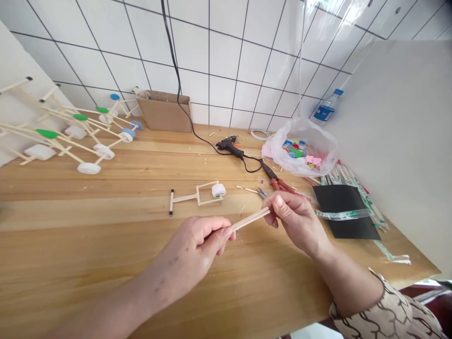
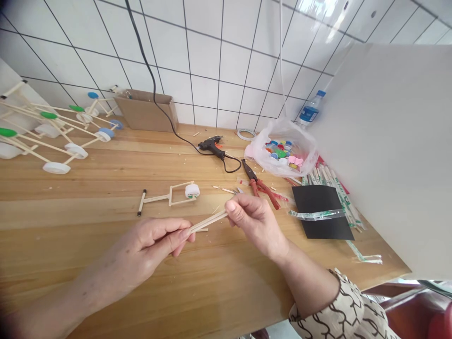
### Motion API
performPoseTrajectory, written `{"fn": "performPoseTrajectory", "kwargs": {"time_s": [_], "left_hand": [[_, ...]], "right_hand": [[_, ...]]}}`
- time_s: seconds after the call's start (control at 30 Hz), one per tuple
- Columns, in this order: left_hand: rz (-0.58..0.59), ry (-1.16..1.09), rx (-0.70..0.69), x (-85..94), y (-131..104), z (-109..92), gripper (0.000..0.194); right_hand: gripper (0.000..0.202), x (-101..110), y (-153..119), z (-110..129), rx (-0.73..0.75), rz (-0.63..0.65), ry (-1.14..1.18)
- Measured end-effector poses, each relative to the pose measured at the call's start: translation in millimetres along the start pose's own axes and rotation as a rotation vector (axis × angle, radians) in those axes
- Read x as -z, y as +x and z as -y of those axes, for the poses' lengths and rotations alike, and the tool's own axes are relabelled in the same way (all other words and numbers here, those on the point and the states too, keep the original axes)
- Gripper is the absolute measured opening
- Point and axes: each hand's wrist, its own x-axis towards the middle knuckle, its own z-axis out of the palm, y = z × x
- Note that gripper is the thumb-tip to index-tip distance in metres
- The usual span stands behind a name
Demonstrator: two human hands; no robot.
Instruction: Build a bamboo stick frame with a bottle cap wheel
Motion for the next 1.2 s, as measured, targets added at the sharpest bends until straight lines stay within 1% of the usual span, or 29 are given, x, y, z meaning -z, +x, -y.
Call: {"fn": "performPoseTrajectory", "kwargs": {"time_s": [0.07, 0.17, 0.27, 0.33, 0.47, 0.73, 1.0, 1.2], "left_hand": [[-0.008, 0.000, -0.003, 0.9, 0.9, 0.4, 0.028], [-0.004, 0.002, -0.003, 1.5, 2.0, 0.3, 0.028], [0.012, 0.000, 0.003, 1.3, 1.7, -0.8, 0.029], [0.005, 0.001, 0.001, 1.0, 1.2, -1.2, 0.029], [0.001, 0.009, -0.011, 0.5, 1.3, 0.0, 0.029], [0.012, -0.013, 0.000, -1.0, 1.8, -0.7, 0.029], [0.024, -0.032, 0.002, -1.5, 1.2, -2.1, 0.029], [0.026, -0.035, 0.009, -2.4, 0.0, -3.2, 0.029]], "right_hand": [[0.038, 0.6, 1.7, -2.7, -0.113, -0.008, 0.241], [0.036, 0.8, 4.1, -3.0, -0.291, 0.081, 0.525], [0.030, -0.3, 5.2, -1.2, -0.363, 0.198, 0.691], [0.025, -1.4, 5.1, 0.0, -0.386, 0.226, 0.748], [0.020, -3.2, 3.3, 0.0, -0.425, 0.231, 0.812], [0.015, -4.9, 3.1, -1.4, -0.420, 0.223, 0.833], [0.019, -3.6, 3.7, 2.4, -0.449, 0.197, 0.802], [0.020, -1.0, 3.7, 0.8, -0.445, 0.211, 0.785]]}}
